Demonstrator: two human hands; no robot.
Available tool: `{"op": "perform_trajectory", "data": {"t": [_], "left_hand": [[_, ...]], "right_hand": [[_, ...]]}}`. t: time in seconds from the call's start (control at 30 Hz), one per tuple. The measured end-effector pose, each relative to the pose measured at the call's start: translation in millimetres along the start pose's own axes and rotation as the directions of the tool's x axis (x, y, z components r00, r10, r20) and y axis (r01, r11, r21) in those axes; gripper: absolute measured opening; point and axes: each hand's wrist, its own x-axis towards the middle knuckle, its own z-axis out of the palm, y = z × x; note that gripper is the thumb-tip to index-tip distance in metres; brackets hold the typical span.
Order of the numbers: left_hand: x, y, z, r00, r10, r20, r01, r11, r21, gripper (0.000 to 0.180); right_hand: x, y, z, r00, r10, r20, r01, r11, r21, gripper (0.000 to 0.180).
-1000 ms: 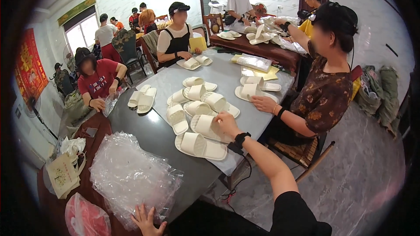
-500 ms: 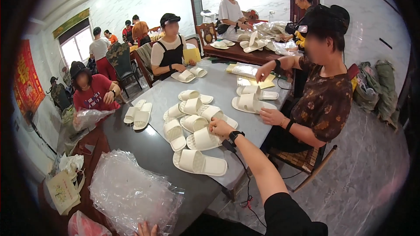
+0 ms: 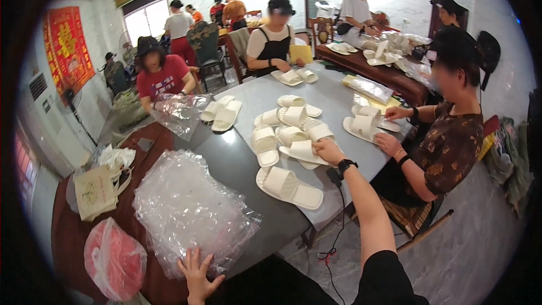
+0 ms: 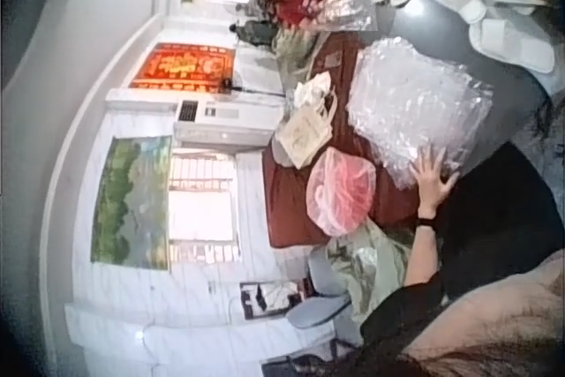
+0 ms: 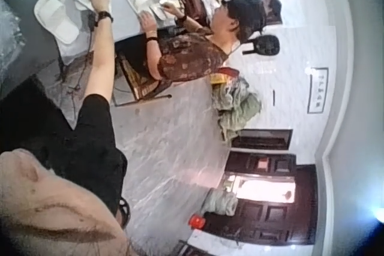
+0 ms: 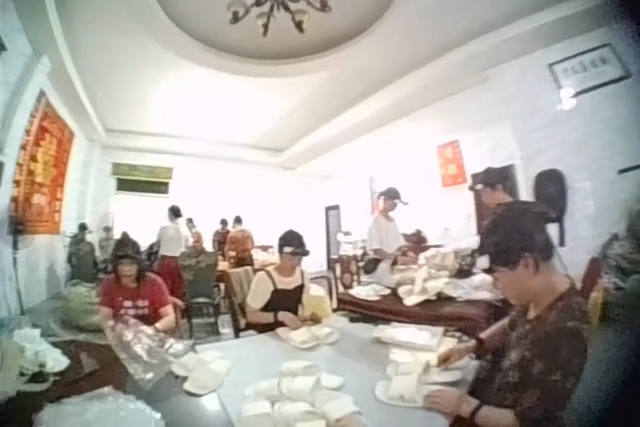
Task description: Packing pairs of white slippers into clear plastic bags for shipping or storage.
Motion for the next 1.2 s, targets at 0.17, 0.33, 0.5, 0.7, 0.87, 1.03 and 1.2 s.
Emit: {"op": "perform_trajectory", "data": {"t": [0.17, 0.33, 0.5, 0.7, 0.87, 1.03, 1.2], "left_hand": [[-1, 2, -3, 1.000, 0.014, -0.026, -0.015, 1.000, -0.027, 0.072], [-5, 4, -3, 0.998, 0.030, -0.050, -0.031, 0.999, -0.011, 0.069], [0, 6, 0, 0.996, 0.063, -0.071, -0.063, 0.998, 0.001, 0.071], [-8, -3, -2, 0.993, 0.060, -0.104, -0.062, 0.998, -0.014, 0.076], [1, -4, 2, 0.989, 0.095, -0.116, -0.101, 0.994, -0.048, 0.060], [0, 1, -4, 0.973, 0.093, -0.212, -0.085, 0.995, 0.046, 0.026], [4, 5, -17, 0.940, 0.160, -0.303, -0.124, 0.983, 0.134, 0.020]], "right_hand": [[-44, -20, -10, 0.973, -0.036, -0.227, 0.043, 0.999, 0.028, 0.046], [-70, -34, -23, 0.970, 0.009, -0.241, 0.021, 0.993, 0.120, 0.043], [-59, 4, -6, 0.962, -0.168, -0.216, 0.134, 0.977, -0.163, 0.032], [-39, -15, 11, 0.968, -0.141, -0.208, 0.158, 0.985, 0.069, 0.013], [-37, 12, 25, 0.976, -0.121, -0.184, 0.072, 0.964, -0.256, 0.020], [-50, 7, 9, 0.982, -0.042, -0.185, 0.011, 0.986, -0.163, 0.027], [-81, -44, -19, 0.928, 0.018, -0.372, -0.025, 1.000, -0.013, 0.016]]}}
